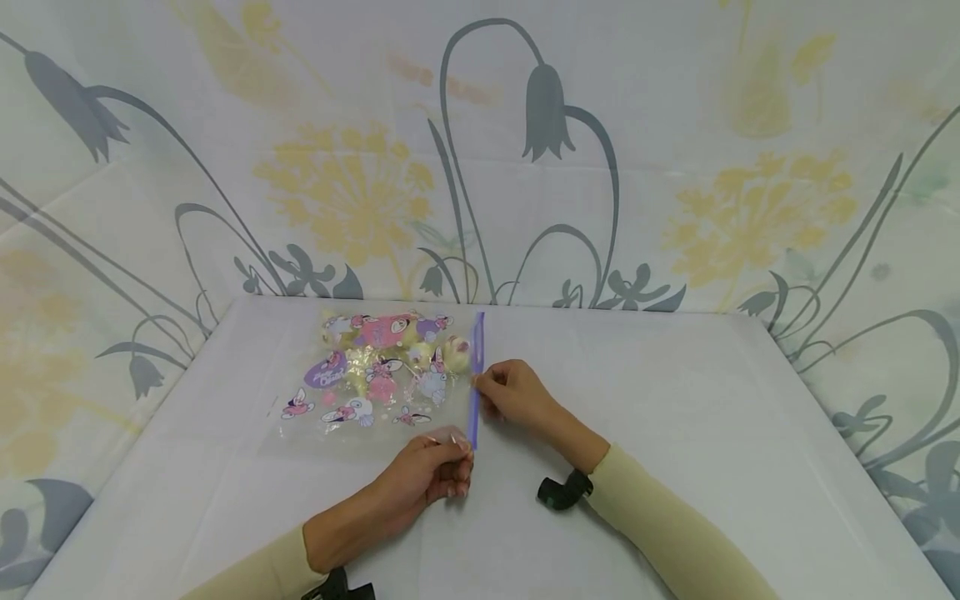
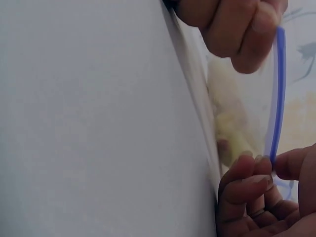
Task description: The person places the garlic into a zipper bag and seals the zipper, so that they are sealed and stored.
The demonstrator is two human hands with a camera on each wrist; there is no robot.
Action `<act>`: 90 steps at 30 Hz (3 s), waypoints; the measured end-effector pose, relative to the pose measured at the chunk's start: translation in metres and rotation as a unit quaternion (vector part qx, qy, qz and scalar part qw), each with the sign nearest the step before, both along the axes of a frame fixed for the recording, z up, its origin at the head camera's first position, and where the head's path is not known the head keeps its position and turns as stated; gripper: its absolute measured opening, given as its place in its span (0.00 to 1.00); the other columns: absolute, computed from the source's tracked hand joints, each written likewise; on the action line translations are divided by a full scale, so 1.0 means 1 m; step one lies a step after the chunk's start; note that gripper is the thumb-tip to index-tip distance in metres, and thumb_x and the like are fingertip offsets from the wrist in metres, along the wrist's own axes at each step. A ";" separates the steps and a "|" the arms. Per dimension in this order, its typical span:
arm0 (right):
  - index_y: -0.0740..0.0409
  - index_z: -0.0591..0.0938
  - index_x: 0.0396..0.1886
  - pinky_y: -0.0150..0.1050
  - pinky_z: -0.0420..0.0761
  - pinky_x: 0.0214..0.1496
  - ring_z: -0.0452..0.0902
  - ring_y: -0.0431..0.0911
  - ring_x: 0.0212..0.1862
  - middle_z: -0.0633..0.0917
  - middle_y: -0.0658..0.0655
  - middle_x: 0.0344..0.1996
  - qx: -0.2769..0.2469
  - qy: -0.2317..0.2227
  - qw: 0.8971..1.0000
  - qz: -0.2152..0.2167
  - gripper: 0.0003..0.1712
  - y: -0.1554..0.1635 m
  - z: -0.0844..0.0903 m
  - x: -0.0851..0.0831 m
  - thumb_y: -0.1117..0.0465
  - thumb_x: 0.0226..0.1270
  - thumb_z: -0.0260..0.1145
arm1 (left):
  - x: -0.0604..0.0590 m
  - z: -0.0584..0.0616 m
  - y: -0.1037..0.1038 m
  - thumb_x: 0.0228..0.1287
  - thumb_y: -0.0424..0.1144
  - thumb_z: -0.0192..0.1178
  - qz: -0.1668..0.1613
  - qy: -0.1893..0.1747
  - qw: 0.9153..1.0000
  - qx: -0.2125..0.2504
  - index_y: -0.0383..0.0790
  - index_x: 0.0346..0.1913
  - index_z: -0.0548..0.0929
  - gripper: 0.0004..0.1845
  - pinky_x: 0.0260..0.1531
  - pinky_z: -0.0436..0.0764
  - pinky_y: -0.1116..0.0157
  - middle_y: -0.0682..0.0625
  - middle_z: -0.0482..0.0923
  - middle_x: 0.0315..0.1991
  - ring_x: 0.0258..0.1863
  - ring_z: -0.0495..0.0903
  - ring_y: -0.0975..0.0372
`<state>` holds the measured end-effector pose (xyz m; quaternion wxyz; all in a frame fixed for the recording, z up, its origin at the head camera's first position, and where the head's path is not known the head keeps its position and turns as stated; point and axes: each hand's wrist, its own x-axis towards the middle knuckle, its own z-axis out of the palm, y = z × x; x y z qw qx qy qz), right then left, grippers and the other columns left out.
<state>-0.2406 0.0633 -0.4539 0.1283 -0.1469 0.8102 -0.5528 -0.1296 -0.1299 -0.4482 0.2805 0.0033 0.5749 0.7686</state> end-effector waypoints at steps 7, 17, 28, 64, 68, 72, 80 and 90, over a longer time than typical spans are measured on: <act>0.60 0.81 0.21 0.33 0.70 0.20 0.71 0.40 0.16 0.79 0.51 0.14 0.010 0.004 1.000 -0.007 0.23 0.000 -0.002 -0.012 0.57 0.81 0.63 | 0.000 -0.002 0.001 0.80 0.36 0.54 -0.001 0.005 1.000 -0.003 0.39 0.36 0.82 0.11 0.30 0.79 0.72 0.54 0.80 0.26 0.26 0.80 0.67; 0.62 0.82 0.22 0.34 0.69 0.17 0.70 0.41 0.13 0.80 0.52 0.13 0.004 0.008 0.999 -0.031 0.23 -0.003 -0.004 -0.031 0.57 0.81 0.64 | 0.000 0.000 -0.002 0.79 0.36 0.56 -0.010 0.007 1.000 0.002 0.37 0.36 0.82 0.11 0.31 0.80 0.72 0.54 0.81 0.27 0.26 0.80 0.66; 0.65 0.83 0.25 0.33 0.70 0.18 0.72 0.41 0.14 0.81 0.53 0.13 -0.018 0.004 0.996 -0.088 0.21 -0.001 -0.005 -0.051 0.57 0.81 0.65 | 0.001 -0.001 -0.001 0.79 0.35 0.55 -0.020 0.021 1.000 -0.011 0.38 0.37 0.81 0.09 0.32 0.80 0.71 0.53 0.81 0.28 0.27 0.79 0.65; 0.70 0.87 0.38 0.31 0.78 0.21 0.77 0.39 0.16 0.83 0.52 0.19 -0.060 0.041 0.978 -0.197 0.20 0.016 -0.012 -0.087 0.54 0.80 0.65 | 0.005 0.000 0.004 0.81 0.35 0.56 -0.051 0.087 0.994 -0.047 0.20 0.43 0.77 0.15 0.28 0.81 0.70 0.51 0.80 0.27 0.26 0.84 0.64; 0.74 0.86 0.42 0.32 0.80 0.23 0.79 0.40 0.18 0.85 0.54 0.22 -0.091 0.025 0.979 -0.183 0.17 0.017 -0.012 -0.086 0.59 0.78 0.66 | 0.005 -0.001 0.004 0.81 0.35 0.56 -0.048 0.082 0.994 -0.053 0.21 0.45 0.79 0.14 0.28 0.82 0.70 0.50 0.81 0.28 0.27 0.84 0.64; 0.75 0.86 0.44 0.33 0.80 0.22 0.79 0.41 0.19 0.85 0.54 0.22 -0.099 0.012 0.980 -0.170 0.15 0.016 -0.012 -0.084 0.63 0.75 0.67 | 0.005 -0.002 0.003 0.82 0.34 0.56 -0.043 0.084 0.994 -0.062 0.20 0.49 0.79 0.14 0.28 0.82 0.70 0.50 0.80 0.29 0.27 0.84 0.64; 0.70 0.88 0.48 0.30 0.79 0.26 0.78 0.39 0.23 0.87 0.56 0.27 -0.058 0.048 0.971 -0.227 0.15 0.017 -0.014 -0.082 0.60 0.76 0.67 | 0.007 -0.002 0.003 0.80 0.33 0.56 -0.065 0.110 0.987 -0.097 0.23 0.54 0.82 0.14 0.28 0.83 0.70 0.50 0.82 0.29 0.27 0.85 0.63; 0.70 0.86 0.54 0.27 0.79 0.35 0.80 0.42 0.36 0.87 0.64 0.42 -0.066 0.050 0.966 -0.246 0.16 0.028 -0.011 -0.085 0.62 0.77 0.66 | 0.006 -0.001 0.000 0.80 0.33 0.55 -0.134 0.150 0.973 -0.109 0.28 0.50 0.82 0.10 0.32 0.86 0.68 0.47 0.83 0.31 0.29 0.85 0.60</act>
